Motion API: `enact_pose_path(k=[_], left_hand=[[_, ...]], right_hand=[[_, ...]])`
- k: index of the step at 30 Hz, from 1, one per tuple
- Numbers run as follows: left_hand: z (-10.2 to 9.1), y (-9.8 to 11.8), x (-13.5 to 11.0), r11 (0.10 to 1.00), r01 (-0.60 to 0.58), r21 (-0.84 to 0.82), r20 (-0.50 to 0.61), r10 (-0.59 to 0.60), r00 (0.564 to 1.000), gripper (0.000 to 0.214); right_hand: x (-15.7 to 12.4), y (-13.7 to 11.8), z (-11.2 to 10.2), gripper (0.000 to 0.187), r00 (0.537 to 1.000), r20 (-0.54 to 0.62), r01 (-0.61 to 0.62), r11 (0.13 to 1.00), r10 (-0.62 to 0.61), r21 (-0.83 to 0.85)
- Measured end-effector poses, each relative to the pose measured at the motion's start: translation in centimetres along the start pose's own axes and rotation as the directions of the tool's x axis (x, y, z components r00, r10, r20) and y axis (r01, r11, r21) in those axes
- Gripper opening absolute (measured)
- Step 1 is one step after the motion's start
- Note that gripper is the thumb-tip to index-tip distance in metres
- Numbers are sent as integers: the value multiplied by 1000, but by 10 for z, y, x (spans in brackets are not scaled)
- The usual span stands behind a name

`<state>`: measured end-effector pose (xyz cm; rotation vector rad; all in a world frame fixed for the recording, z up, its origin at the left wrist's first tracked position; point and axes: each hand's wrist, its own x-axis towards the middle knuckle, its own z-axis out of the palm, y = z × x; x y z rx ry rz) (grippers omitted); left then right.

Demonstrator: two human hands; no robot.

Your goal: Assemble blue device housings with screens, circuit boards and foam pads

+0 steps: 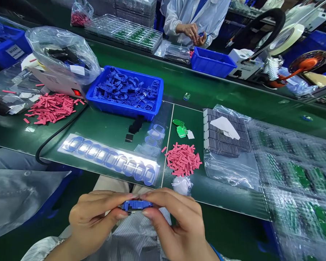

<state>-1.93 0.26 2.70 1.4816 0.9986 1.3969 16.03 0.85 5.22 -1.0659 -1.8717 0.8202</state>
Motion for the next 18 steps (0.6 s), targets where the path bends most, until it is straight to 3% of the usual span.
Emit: enact_pose_path(k=[4,10,15,18], left_hand=[[3,2,2,1000,14,4,-37,-14,999,30],[5,6,3,996,-75,45,-27,76,997,31],[4,7,3,986,-166,23,66,164,984,39],[3,6,4,993,-117,17,94,114,989,33]], right_hand=[[2,-1,1,15,998,23,-56,997,55,47],[5,-5,10,8,992,-77,-81,975,99,208],[3,-12,11,8,987,-133,-60,971,93,233],[4,-11,10,6,981,-159,-75,976,109,205]])
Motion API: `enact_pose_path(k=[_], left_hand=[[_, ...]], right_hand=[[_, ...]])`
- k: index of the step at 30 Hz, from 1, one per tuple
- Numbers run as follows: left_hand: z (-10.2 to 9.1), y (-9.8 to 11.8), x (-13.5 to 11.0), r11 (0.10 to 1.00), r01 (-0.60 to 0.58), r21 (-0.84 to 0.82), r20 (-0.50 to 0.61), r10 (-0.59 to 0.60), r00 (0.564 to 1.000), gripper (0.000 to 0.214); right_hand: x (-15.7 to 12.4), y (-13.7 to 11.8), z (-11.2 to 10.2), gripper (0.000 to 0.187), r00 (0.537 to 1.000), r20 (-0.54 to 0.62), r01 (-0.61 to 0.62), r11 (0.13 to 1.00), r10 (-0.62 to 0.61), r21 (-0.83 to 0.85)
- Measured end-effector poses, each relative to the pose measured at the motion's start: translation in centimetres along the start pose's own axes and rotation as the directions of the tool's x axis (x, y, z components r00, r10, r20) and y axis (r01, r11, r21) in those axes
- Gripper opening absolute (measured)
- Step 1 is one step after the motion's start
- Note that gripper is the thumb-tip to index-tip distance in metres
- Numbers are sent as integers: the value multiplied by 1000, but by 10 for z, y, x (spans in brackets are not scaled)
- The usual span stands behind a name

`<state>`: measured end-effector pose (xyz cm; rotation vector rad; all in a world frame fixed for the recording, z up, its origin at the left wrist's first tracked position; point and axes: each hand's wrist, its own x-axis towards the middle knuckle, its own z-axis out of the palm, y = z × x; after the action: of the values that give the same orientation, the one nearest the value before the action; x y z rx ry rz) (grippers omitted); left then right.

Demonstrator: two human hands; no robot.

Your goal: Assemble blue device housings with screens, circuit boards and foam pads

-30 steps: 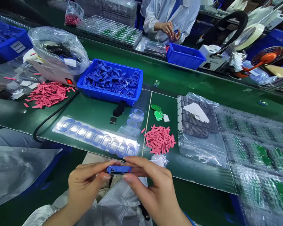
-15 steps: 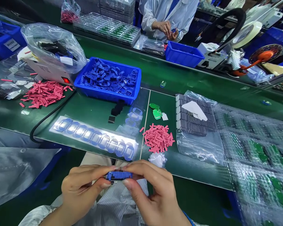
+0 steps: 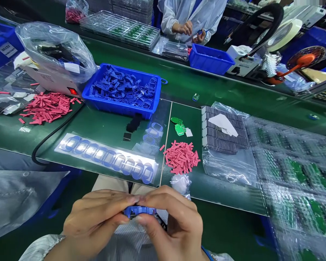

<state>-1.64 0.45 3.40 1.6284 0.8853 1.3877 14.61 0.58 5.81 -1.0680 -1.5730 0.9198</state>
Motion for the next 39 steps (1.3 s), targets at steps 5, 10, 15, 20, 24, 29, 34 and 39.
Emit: enact_pose_path(k=[5,10,15,20,24,29,34,39], left_hand=[[-5,-4,1,984,179,-25,33,-178,983,42],[-5,-6,3,988,152,22,25,-152,988,48],[-4,-6,4,977,208,-39,-11,-209,978,41],[-3,-7,1,947,281,-158,-43,-291,956,48],[-1,-7,-1,939,284,-191,-51,-299,953,49],[3,-7,-3,969,206,-135,-70,-217,974,47],[3,-8,0,997,63,-36,-84,-66,994,46],[1,-18,1,993,102,-55,-54,-105,993,42]], right_hand=[[4,11,0,7,978,16,-210,974,209,87],[1,17,0,14,967,-44,-244,962,251,125],[-6,20,-11,26,997,59,-46,999,45,13],[-10,24,-21,30,989,59,142,984,-137,-103],[-10,23,-25,36,975,97,218,953,-202,-209],[-9,23,-26,37,965,180,226,953,-191,-200],[-9,25,-26,30,957,191,246,959,-218,-140],[9,20,-34,30,912,364,257,954,-188,-153]])
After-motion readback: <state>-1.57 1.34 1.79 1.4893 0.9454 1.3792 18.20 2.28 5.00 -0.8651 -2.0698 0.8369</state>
